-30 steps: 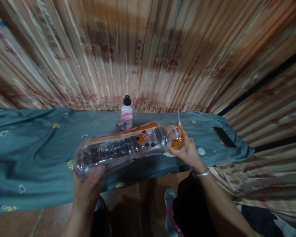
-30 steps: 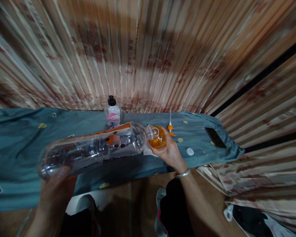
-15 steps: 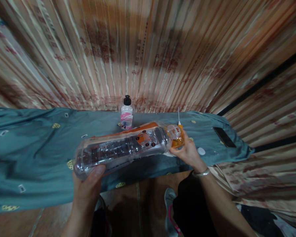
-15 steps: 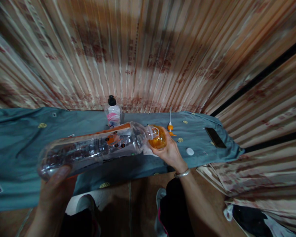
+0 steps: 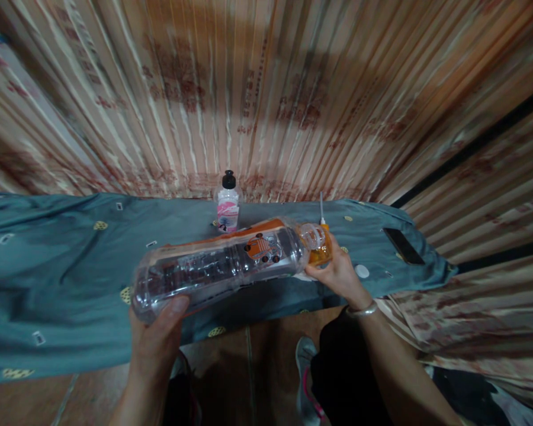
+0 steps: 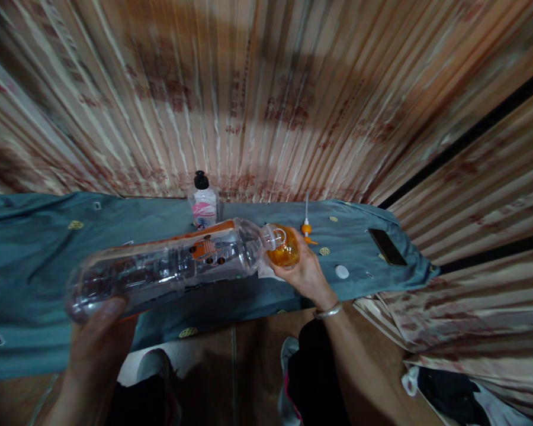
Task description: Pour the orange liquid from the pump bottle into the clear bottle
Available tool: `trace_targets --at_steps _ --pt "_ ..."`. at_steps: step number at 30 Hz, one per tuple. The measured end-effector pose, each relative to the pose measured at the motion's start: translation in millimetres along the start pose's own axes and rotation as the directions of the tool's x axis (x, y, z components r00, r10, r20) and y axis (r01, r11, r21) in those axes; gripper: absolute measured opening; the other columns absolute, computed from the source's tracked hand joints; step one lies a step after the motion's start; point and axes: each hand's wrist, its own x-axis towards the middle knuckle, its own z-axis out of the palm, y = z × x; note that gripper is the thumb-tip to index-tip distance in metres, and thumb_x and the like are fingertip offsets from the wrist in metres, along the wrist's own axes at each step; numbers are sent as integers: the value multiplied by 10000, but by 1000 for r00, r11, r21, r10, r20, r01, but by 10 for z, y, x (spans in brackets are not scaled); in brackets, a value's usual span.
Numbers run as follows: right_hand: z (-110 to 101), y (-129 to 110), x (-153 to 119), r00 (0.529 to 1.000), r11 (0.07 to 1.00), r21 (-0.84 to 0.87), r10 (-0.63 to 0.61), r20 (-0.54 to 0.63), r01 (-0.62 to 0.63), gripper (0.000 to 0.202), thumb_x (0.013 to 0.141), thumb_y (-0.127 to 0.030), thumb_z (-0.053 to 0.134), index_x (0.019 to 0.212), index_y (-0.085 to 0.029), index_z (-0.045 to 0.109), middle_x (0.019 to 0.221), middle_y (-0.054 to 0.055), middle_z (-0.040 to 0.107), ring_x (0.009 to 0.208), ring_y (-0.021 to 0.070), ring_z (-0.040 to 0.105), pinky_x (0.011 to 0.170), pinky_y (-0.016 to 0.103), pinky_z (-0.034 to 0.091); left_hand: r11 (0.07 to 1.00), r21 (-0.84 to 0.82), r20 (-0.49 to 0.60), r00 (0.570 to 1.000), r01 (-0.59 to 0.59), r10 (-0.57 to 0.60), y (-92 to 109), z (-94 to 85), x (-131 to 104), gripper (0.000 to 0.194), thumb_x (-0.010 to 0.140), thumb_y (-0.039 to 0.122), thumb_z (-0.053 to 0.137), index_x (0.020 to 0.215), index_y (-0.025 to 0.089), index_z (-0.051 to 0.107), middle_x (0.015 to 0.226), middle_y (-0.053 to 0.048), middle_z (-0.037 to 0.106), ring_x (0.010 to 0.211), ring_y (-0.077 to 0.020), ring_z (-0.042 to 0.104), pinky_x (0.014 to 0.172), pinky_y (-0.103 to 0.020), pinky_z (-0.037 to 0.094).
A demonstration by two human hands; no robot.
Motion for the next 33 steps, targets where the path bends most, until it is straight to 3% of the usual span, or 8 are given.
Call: trace_targets --at_steps 3,9,17,26,33 --pt "1 -1 -2 1000 1000 15 1 -1 -1 825 709 -436 845 1430 -191 527 1265 134 779 1095 324 782 1017 479 621 1000 8 -30 1000 4 -4 -7 -9 -2 480 539 486 962 952 286 821 933 -27 786 954 -244 742 878 -280 604" --pt "-6 -41 7 1000 999 31 9 4 -9 797 722 -448 836 1421 -211 537 1275 122 773 1119 327 771 1048 507 601 1000 6 -16 1000 7 -7 31 26 -3 644 536 486 946 1121 272 778 999 -45 786 1030 -297 735 961 -382 593" --pt "-16 -54 9 1000 1000 16 7 5 -7 799 719 -439 845 1422 -207 545 1271 126 775 1113 329 771 1031 488 608 1000 5 35 999 6 -6 43 18 -13 595 608 433 919 1159 272 762 1004 -56 789 1029 -305 747 914 -379 607" --pt "0 -47 12 1000 1000 3 16 -1 -16 784 715 -452 828 1396 -183 548 1273 149 768 1126 348 767 1046 527 596 1000 -2 -21 999 25 -25 67 42 -21 663 567 452 945 1177 274 752 954 -47 793 957 -284 759 789 -312 630" --pt "2 -26 7 1000 1000 -4 17 -4 -17 813 700 -431 847 1420 -212 539 1245 127 783 1082 338 779 1006 519 615 1000 6 -15 1000 23 -23 58 42 -18 662 568 469 941 1176 283 757 954 -47 800 993 -306 759 837 -347 631"
